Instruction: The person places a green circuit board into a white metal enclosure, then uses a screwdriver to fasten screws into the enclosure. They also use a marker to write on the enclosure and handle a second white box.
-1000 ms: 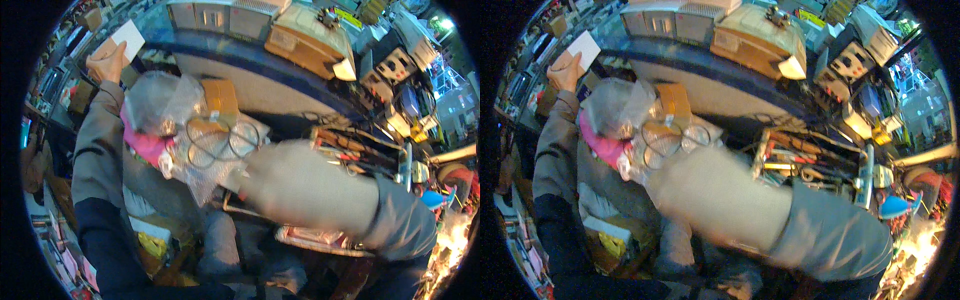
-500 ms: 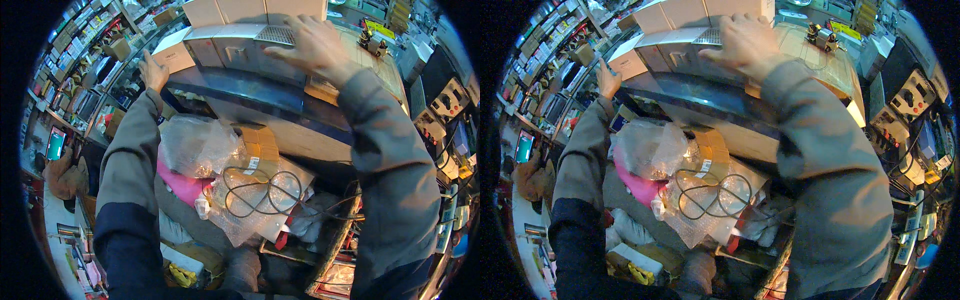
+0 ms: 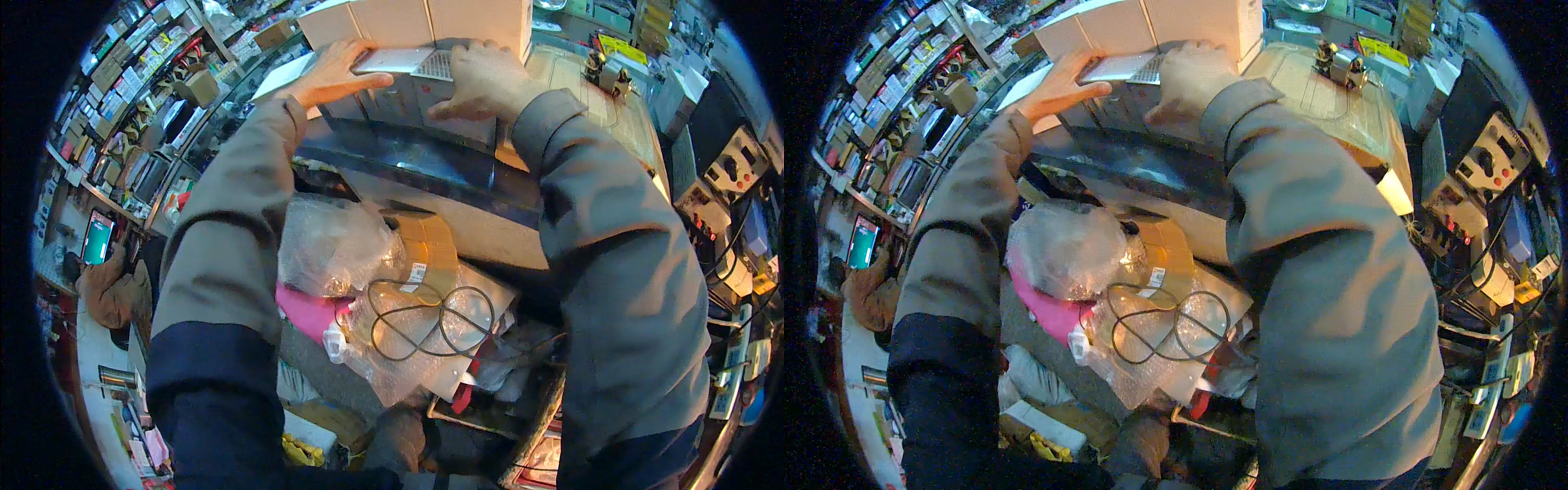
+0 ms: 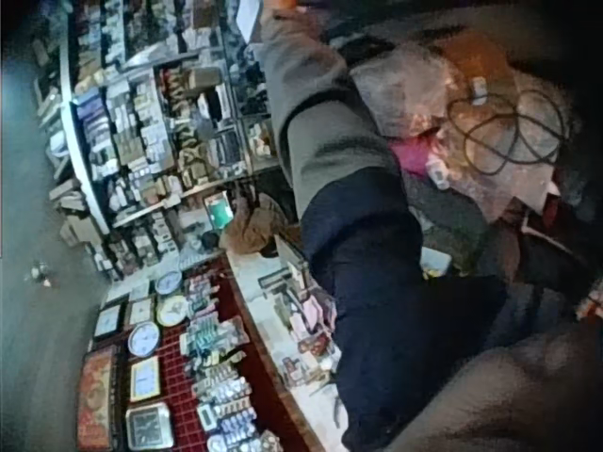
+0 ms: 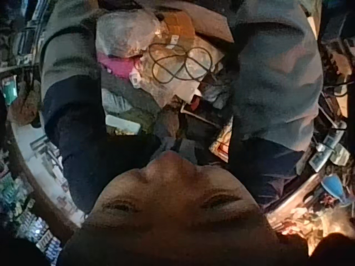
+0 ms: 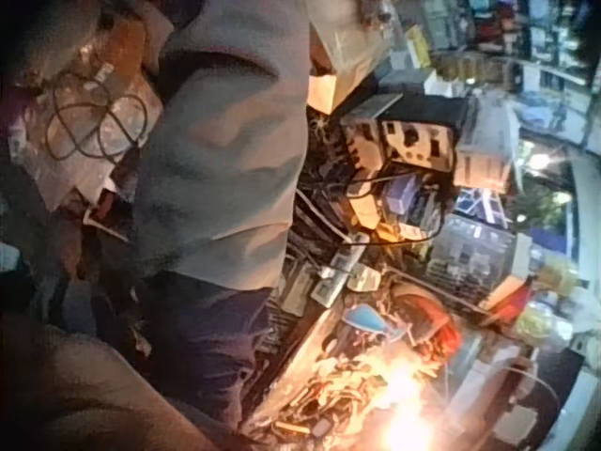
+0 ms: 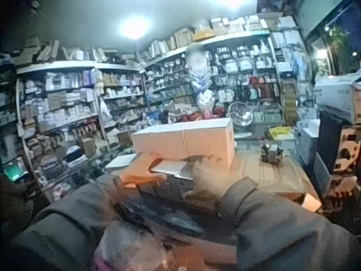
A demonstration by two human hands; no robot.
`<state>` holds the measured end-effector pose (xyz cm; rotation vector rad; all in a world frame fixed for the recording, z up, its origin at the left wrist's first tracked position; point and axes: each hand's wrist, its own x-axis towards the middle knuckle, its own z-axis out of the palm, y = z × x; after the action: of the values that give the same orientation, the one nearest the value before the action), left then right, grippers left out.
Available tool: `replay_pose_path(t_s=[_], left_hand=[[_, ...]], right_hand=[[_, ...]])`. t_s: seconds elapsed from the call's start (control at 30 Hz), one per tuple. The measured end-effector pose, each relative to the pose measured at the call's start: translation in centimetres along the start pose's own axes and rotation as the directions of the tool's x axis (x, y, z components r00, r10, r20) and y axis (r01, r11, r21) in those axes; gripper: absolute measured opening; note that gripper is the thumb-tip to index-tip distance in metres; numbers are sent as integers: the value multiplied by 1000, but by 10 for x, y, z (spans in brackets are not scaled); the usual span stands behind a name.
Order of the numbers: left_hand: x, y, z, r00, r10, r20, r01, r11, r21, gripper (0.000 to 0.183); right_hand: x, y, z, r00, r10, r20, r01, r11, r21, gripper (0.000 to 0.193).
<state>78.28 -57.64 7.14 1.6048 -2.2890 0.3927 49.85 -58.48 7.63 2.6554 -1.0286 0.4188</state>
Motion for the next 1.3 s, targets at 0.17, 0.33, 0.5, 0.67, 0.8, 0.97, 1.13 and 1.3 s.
replay_pose_path(t_s=[0.17, 0.33, 0.5, 0.67, 0.8, 0.97, 1.13, 1.3], left_hand=[[-3, 2, -2, 994, 102, 50, -107, 986, 130, 101], [8, 5, -2, 995, -83, 51, 90, 984, -153, 97], [7, -5, 9, 995, -92, 28, 96, 957, -272, 90], [8, -4, 12, 994, -61, -91, 39, 975, -220, 75], [2, 3, 4, 996, -30, -79, 18, 988, -151, 65], [-9, 19, 4, 971, -166, -172, 167, 986, -9, 45], [-23, 23, -25, 998, -62, -14, 56, 965, -255, 62], [-38, 23, -29, 990, 93, 102, -79, 987, -140, 109]], right_hand=[[-3, 11, -1, 999, -17, 27, 14, 996, 89, 83], [-3, 12, 4, 998, -33, -45, 39, 987, 156, 79], [-12, 8, 2, 988, -57, -144, 77, 987, 141, 75], [-33, -10, -9, 905, -108, -411, 122, 992, 9, 64], [-50, -19, -22, 746, -51, -663, 74, 997, 6, 49], [-72, -12, -81, 852, 26, -523, 335, 741, 582, 27], [-99, -6, -137, 979, 125, 162, -191, 271, 943, 42], [-121, 13, -141, 991, 45, 128, -135, 352, 926, 67]])
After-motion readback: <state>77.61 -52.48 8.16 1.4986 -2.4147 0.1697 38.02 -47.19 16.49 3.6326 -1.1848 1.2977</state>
